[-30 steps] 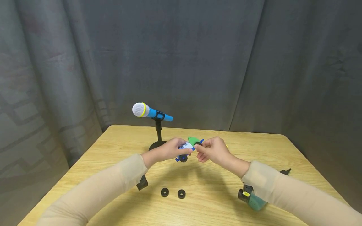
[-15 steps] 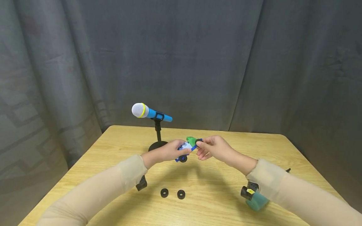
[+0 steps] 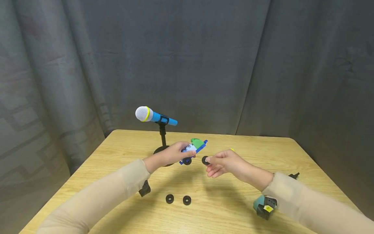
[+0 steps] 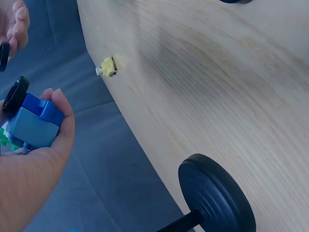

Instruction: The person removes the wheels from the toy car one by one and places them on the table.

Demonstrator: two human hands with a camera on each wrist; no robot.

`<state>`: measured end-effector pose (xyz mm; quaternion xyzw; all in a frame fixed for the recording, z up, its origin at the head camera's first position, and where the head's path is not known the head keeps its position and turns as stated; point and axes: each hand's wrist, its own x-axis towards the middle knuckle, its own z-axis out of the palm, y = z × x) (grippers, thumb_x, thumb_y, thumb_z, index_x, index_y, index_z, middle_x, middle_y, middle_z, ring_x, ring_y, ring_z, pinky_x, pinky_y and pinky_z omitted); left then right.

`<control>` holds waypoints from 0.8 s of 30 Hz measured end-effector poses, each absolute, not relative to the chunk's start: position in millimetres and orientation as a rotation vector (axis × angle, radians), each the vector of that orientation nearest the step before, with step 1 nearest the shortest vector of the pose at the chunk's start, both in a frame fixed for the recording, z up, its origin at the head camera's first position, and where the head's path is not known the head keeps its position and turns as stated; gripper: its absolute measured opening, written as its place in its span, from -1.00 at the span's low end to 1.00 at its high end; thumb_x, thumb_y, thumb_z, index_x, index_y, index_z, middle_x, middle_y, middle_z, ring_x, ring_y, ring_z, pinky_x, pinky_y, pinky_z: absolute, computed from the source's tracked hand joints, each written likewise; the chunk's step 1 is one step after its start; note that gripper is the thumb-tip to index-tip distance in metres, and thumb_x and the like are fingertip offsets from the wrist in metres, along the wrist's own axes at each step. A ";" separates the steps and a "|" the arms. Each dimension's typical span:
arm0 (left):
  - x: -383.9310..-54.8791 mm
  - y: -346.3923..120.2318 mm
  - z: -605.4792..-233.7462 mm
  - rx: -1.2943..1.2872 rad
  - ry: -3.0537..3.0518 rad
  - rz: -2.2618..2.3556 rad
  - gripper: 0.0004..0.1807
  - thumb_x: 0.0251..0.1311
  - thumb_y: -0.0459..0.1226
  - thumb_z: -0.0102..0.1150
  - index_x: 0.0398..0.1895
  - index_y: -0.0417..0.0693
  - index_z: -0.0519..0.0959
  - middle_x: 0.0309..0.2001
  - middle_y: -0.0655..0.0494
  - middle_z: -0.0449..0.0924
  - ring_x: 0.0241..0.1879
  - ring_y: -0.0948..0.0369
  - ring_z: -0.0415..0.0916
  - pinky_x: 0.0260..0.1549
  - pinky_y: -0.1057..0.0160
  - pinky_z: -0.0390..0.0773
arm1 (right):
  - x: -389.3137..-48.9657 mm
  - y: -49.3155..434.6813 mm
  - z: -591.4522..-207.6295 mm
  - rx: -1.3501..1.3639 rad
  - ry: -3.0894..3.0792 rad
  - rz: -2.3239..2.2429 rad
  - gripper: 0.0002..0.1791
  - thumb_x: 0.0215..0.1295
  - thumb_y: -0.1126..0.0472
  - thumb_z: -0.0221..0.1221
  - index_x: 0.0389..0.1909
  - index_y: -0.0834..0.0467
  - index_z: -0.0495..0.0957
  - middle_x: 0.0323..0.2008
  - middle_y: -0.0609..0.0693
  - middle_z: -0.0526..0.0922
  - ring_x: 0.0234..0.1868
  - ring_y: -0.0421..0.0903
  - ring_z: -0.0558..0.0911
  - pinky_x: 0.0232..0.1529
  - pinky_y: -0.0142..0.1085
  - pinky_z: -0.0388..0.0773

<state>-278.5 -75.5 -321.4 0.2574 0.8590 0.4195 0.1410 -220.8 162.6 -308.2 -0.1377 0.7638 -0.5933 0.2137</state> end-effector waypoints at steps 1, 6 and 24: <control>-278.5 -76.0 -322.2 0.745 2.478 1.220 -0.61 0.40 -0.07 0.05 0.04 -0.21 0.49 -0.21 0.00 0.57 -0.33 0.21 0.47 -0.34 0.28 0.47 | -219.5 163.3 -310.7 -0.367 2.109 -1.661 -0.65 0.34 0.14 0.19 -0.20 0.42 0.58 -0.38 0.11 0.74 -0.33 -0.07 0.75 -0.19 -0.18 0.67; -278.4 -78.1 -326.8 0.728 2.478 1.225 -0.62 0.39 -0.06 0.06 0.03 -0.18 0.51 -0.23 0.02 0.60 -0.35 0.23 0.47 -0.33 0.29 0.46 | -213.3 165.8 -325.2 -0.293 2.074 -1.718 -0.72 0.28 0.17 0.26 -0.21 0.35 0.58 -0.37 0.10 0.75 -0.31 -0.10 0.75 -0.17 -0.25 0.66; -273.9 -78.0 -328.8 0.680 2.480 1.215 -0.56 0.36 -0.04 0.10 0.13 -0.16 0.50 -0.21 0.07 0.58 -0.29 0.22 0.49 -0.30 0.28 0.49 | -185.2 154.0 -363.9 -0.085 2.079 -1.794 -0.69 0.26 0.40 0.20 -0.05 0.53 0.50 -0.29 0.17 0.73 -0.38 -0.15 0.73 -0.22 -0.34 0.65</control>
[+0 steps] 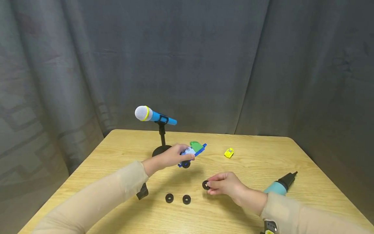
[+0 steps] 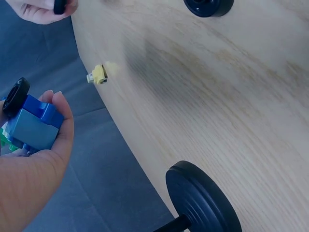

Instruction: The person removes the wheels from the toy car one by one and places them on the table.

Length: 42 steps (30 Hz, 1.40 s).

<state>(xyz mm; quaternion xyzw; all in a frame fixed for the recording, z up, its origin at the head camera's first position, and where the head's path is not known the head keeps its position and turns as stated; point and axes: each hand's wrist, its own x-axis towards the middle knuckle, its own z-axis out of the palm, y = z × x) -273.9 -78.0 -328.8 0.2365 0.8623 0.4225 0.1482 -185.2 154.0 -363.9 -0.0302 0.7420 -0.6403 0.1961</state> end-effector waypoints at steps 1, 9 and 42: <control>-273.8 -77.8 -329.2 0.683 2.480 1.211 -0.56 0.35 -0.04 0.11 0.11 -0.15 0.50 -0.22 0.07 0.57 -0.30 0.22 0.48 -0.31 0.28 0.49 | -184.1 152.8 -366.5 -0.078 2.088 -1.780 -0.69 0.26 0.39 0.21 -0.05 0.52 0.51 -0.29 0.16 0.73 -0.39 -0.15 0.73 -0.23 -0.34 0.65; -274.8 -76.3 -326.3 0.682 2.467 1.211 -0.59 0.34 -0.01 0.11 0.04 -0.12 0.52 -0.23 0.06 0.55 -0.31 0.21 0.48 -0.33 0.27 0.50 | -180.7 143.2 -383.0 -0.046 2.136 -1.711 -0.77 0.23 0.43 0.21 -0.15 0.51 0.54 -0.35 0.15 0.72 -0.46 -0.17 0.70 -0.29 -0.32 0.66; -273.8 -71.9 -331.9 0.666 2.410 1.292 -0.54 0.32 -0.01 0.14 0.12 -0.13 0.49 -0.16 0.05 0.58 -0.25 0.21 0.50 -0.23 0.26 0.48 | -175.6 133.8 -393.6 -0.069 2.316 -1.569 -0.87 0.20 0.43 0.24 -0.27 0.44 0.63 -0.45 0.14 0.73 -0.58 -0.21 0.67 -0.41 -0.31 0.66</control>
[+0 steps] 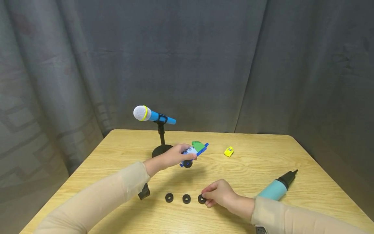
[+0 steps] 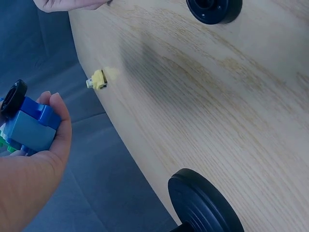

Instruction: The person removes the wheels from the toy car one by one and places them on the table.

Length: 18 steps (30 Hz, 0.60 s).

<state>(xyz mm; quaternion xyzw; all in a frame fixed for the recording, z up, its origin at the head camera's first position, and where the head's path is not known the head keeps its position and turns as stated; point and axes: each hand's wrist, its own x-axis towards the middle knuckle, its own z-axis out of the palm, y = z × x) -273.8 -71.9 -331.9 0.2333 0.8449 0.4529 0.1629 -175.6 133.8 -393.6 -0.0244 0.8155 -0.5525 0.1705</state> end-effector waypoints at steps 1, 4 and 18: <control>-273.7 -71.8 -332.0 0.666 2.402 1.299 -0.54 0.33 -0.02 0.13 0.12 -0.13 0.49 -0.15 0.02 0.60 -0.24 0.22 0.52 -0.23 0.26 0.49 | -175.9 134.2 -392.8 -0.072 2.319 -1.570 -0.86 0.20 0.42 0.24 -0.26 0.44 0.63 -0.45 0.13 0.72 -0.57 -0.21 0.67 -0.41 -0.31 0.66; -274.0 -71.5 -332.9 0.672 2.359 1.331 -0.56 0.35 -0.06 0.12 0.12 -0.17 0.48 -0.12 -0.09 0.63 -0.22 0.23 0.59 -0.19 0.26 0.51 | -177.8 135.7 -388.1 -0.077 2.332 -1.577 -0.82 0.23 0.37 0.23 -0.24 0.44 0.61 -0.40 0.13 0.71 -0.54 -0.19 0.66 -0.37 -0.29 0.67; -276.0 -65.0 -329.6 0.707 2.264 1.408 -0.56 0.32 -0.10 0.17 0.13 -0.19 0.45 -0.14 -0.01 0.70 -0.16 0.18 0.67 -0.08 0.23 0.54 | -200.9 131.2 -340.3 -0.099 2.297 -1.668 -0.64 0.24 0.22 0.27 -0.10 0.45 0.54 -0.31 0.14 0.70 -0.46 -0.16 0.67 -0.22 -0.22 0.66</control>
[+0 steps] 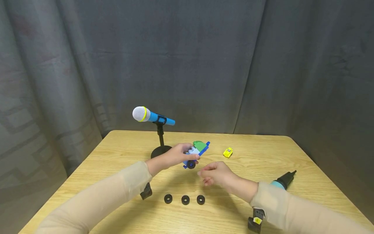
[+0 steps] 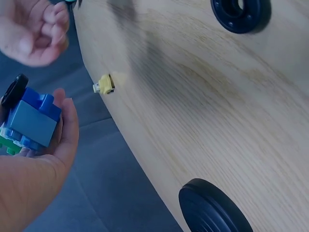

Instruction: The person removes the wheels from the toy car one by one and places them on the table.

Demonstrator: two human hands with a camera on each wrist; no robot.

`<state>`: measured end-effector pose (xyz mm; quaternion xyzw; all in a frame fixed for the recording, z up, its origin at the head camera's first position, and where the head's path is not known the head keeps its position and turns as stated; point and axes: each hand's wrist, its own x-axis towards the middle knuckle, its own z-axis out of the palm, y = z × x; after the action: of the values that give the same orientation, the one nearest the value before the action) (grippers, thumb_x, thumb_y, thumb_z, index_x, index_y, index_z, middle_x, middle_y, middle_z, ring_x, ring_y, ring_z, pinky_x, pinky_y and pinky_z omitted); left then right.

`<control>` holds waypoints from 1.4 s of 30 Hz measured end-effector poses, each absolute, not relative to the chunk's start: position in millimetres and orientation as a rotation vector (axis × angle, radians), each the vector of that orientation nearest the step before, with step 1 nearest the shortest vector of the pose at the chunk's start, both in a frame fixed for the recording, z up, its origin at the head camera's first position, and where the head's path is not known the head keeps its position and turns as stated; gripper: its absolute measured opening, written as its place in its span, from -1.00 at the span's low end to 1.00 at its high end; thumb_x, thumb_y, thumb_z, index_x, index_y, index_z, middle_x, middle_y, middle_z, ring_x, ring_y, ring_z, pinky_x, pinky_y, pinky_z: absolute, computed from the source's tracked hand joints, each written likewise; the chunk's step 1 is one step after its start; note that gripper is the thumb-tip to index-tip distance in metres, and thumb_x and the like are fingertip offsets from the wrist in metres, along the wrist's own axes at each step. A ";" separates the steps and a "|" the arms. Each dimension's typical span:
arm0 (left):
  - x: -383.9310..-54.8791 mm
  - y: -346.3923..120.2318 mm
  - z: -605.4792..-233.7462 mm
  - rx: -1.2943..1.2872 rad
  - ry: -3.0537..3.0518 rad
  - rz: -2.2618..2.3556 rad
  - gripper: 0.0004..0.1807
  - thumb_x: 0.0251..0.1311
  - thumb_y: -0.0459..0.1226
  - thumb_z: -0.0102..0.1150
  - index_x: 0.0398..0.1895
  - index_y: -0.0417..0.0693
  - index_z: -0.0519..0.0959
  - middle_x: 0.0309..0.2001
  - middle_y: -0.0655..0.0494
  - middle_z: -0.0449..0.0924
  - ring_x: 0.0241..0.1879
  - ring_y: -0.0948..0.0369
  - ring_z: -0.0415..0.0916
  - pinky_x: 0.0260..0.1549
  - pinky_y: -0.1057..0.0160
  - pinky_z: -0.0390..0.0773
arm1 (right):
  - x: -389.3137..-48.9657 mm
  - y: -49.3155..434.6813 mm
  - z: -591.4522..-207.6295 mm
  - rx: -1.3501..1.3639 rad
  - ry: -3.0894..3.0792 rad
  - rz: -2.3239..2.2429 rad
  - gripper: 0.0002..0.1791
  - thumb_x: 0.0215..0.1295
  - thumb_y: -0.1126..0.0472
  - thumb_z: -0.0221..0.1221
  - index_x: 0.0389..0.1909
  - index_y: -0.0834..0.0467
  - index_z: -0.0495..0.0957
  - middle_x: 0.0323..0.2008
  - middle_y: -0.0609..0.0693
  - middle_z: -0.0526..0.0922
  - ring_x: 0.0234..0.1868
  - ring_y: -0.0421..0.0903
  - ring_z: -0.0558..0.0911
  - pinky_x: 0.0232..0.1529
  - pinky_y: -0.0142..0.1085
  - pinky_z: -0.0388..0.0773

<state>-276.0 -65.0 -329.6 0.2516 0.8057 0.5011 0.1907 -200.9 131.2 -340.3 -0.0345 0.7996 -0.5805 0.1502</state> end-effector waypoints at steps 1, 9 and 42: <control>-275.6 -64.4 -328.9 0.710 2.270 1.410 -0.57 0.32 -0.10 0.17 0.12 -0.18 0.46 -0.14 -0.01 0.69 -0.17 0.18 0.66 -0.09 0.24 0.53 | -203.2 130.5 -337.4 -0.116 2.285 -1.674 -0.63 0.24 0.21 0.27 -0.09 0.45 0.54 -0.33 0.11 0.70 -0.46 -0.17 0.67 -0.20 -0.22 0.66; -274.6 -60.4 -325.6 0.705 2.314 1.427 -0.61 0.33 -0.11 0.15 0.06 -0.19 0.47 -0.12 -0.01 0.56 -0.23 0.22 0.51 -0.18 0.28 0.53 | -215.8 123.8 -326.1 -0.221 2.191 -1.704 -0.57 0.24 0.16 0.27 -0.10 0.48 0.53 -0.46 0.03 0.69 -0.45 -0.18 0.69 -0.21 -0.23 0.67; -279.4 -56.2 -331.3 0.785 2.441 1.284 -0.71 0.39 -0.12 0.07 -0.20 -0.21 0.54 -0.44 0.11 0.50 -0.55 0.28 0.32 -0.52 0.36 0.36 | -217.9 102.8 -334.8 -0.461 2.656 -1.543 -0.67 0.28 0.21 0.26 -0.61 0.34 0.60 -0.72 0.05 0.61 -0.72 -0.14 0.62 -0.52 -0.08 0.64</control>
<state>-279.4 -56.2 -331.3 0.2713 0.8433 0.4434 0.1364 -217.9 102.8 -334.8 -0.1486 0.8549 -0.4967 0.0180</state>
